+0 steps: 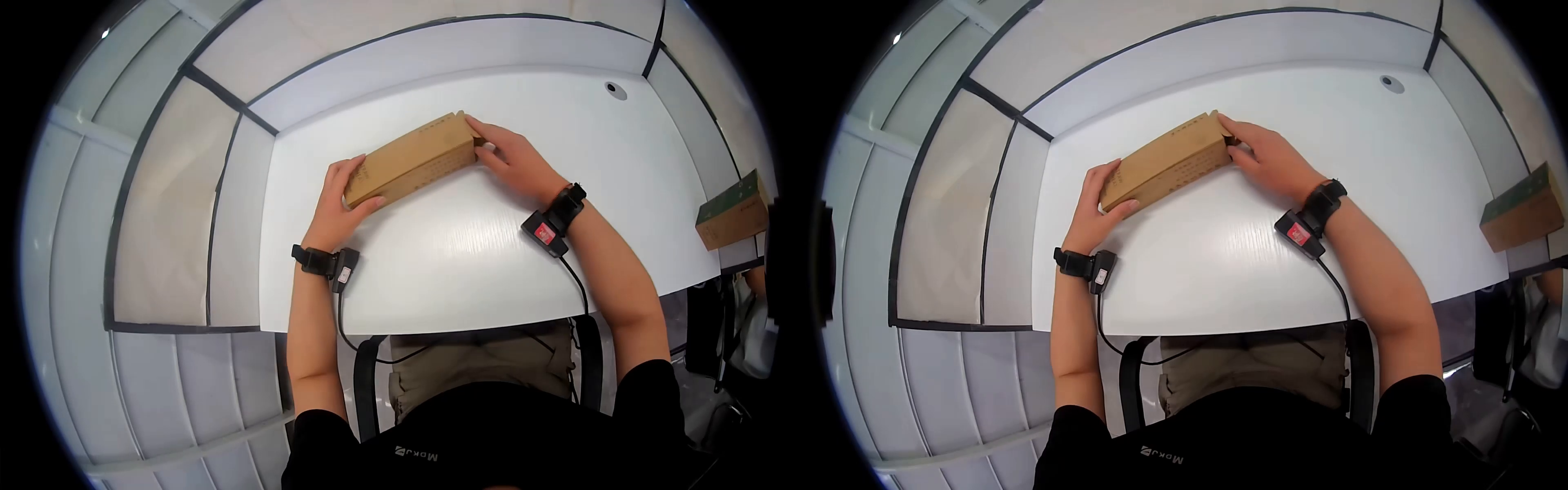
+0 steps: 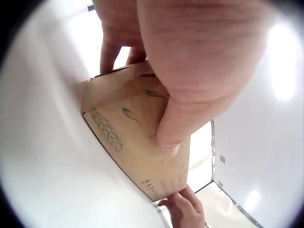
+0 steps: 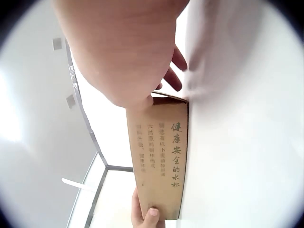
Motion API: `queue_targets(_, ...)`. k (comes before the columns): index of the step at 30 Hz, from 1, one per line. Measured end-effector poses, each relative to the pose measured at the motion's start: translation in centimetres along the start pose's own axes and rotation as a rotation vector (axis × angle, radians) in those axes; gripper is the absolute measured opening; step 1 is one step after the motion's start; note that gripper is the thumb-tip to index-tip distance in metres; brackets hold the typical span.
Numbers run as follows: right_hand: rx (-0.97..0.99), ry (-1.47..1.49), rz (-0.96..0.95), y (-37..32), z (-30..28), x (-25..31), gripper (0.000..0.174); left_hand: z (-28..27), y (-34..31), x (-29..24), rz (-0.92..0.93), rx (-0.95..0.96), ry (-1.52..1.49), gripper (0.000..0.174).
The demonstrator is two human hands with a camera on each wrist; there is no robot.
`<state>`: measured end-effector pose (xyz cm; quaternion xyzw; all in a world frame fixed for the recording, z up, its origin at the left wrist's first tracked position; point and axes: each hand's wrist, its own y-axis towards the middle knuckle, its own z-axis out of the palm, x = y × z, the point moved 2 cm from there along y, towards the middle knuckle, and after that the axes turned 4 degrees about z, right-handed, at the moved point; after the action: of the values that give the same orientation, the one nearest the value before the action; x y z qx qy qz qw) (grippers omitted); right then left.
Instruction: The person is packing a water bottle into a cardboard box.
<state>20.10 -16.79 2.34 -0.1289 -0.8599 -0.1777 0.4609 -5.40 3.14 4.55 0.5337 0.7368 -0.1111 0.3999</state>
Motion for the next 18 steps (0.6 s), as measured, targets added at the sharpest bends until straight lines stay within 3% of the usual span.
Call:
queue_targets(5,0.058,-0.284,0.071,0.1,-0.5,1.4,0.058,0.4,0.1,0.3,-0.007,-0.011,-0.046,0.070)
queue_targets(11,0.015,0.045,-0.125,-0.3,0.9,-0.8,0.065,0.9,0.3,1.1,0.075,-0.037,0.021,0.074)
queue_targets(14,0.164,0.524,0.028,-0.2,0.5,-0.1,0.073,1.0,0.2,0.9,0.040,-0.037,-0.006,0.075)
queue_targets(18,0.133,0.634,0.091,0.2,0.6,-0.2,0.071,1.1,0.2,1.0,0.056,-0.048,0.003,0.075)
